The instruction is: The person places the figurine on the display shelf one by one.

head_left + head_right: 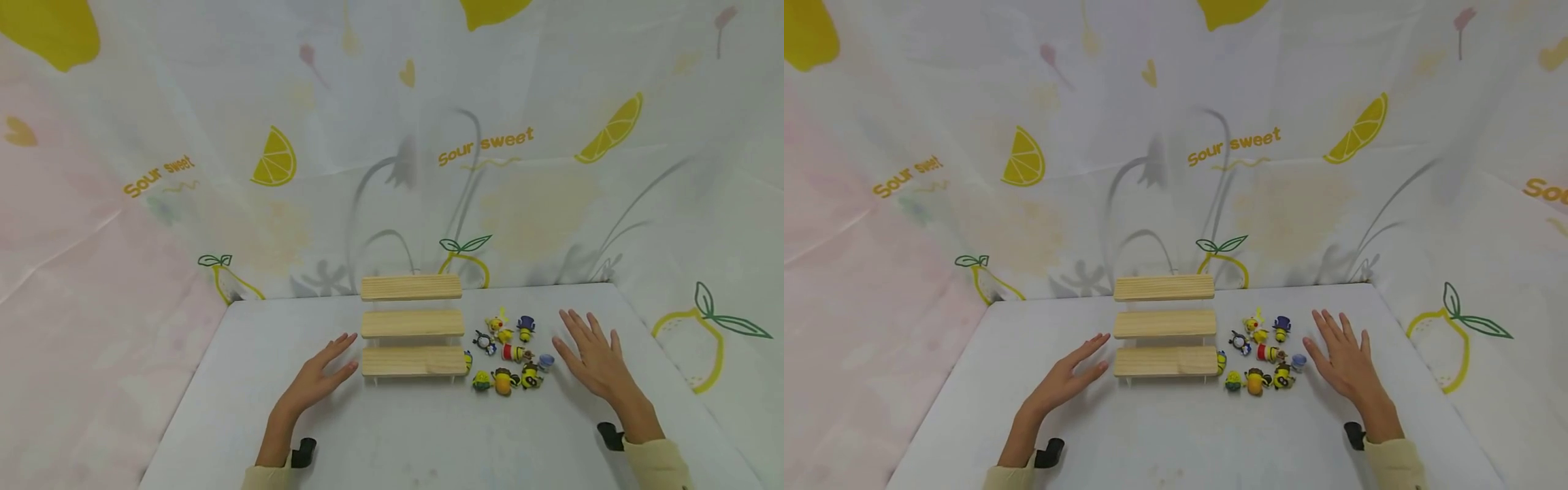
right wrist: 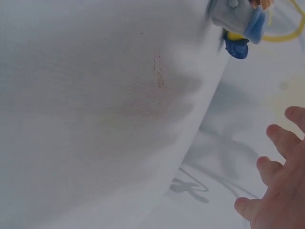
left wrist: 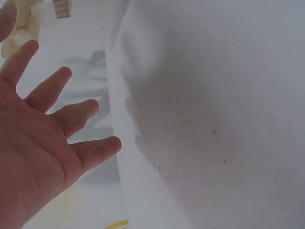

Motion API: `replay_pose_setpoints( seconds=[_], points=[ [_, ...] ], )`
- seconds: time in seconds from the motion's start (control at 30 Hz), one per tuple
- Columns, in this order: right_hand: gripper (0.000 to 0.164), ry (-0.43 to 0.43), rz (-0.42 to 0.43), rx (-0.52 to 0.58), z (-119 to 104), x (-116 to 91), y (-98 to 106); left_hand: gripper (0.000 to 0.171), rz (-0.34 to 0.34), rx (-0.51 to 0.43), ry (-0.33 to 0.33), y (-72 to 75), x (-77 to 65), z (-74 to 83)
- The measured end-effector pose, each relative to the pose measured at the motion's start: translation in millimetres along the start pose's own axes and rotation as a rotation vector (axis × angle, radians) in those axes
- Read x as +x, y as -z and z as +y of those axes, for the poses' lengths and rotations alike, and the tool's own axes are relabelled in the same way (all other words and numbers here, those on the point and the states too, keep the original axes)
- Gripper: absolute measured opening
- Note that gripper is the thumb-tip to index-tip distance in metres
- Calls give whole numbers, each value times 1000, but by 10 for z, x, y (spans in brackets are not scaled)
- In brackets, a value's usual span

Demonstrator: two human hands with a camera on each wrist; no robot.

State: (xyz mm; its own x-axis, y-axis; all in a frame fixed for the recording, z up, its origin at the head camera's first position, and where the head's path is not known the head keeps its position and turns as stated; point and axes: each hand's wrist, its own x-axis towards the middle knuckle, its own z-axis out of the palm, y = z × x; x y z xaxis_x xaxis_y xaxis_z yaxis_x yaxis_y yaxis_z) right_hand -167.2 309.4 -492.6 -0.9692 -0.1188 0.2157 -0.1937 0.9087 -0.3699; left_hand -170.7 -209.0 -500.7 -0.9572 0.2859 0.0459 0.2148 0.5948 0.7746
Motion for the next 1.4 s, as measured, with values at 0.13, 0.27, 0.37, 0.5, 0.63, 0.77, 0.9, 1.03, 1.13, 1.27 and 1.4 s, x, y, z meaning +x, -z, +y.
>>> replay_pose_setpoints(
  seconds=[0.13, 0.27, 0.37, 0.5, 0.63, 0.77, 0.9, 1.03, 1.13, 1.27, 1.4],
  points=[
    [63, -1, 1, -1, 5, -4, -14, 55, -13, -49, 10, -26, 21, 0],
    [63, -4, -3, 2, 7, -12, -25, 54, -20, -63, 20, -74, 35, -9],
    [63, -5, -6, 10, 4, -14, -36, 55, -18, -52, 9, -110, 40, -12],
    [63, -3, -3, 16, -10, -16, -41, 53, -13, -29, 4, -130, 46, 1],
    [62, -2, 2, 17, -25, -26, -45, 52, -8, -15, -7, -142, 53, 4],
    [62, -3, 3, 16, -39, -28, -54, 53, -10, -9, -15, -146, 48, 3],
    [61, -3, 5, 15, -53, -28, -50, 53, -18, -3, -15, -144, 46, -6],
    [61, 0, 1, 26, -73, -37, -47, 53, -23, 10, -18, -146, 47, -17],
    [60, 23, 19, 33, -90, -42, -47, 54, -27, 17, -22, -147, 48, -23],
    [59, 56, 49, 47, -124, -34, -29, 55, -32, 14, -29, -140, 48, -17],
    [62, 16, -35, 77, -209, -18, 3, 55, -31, 3, -27, -130, 48, 4]
  ],
)
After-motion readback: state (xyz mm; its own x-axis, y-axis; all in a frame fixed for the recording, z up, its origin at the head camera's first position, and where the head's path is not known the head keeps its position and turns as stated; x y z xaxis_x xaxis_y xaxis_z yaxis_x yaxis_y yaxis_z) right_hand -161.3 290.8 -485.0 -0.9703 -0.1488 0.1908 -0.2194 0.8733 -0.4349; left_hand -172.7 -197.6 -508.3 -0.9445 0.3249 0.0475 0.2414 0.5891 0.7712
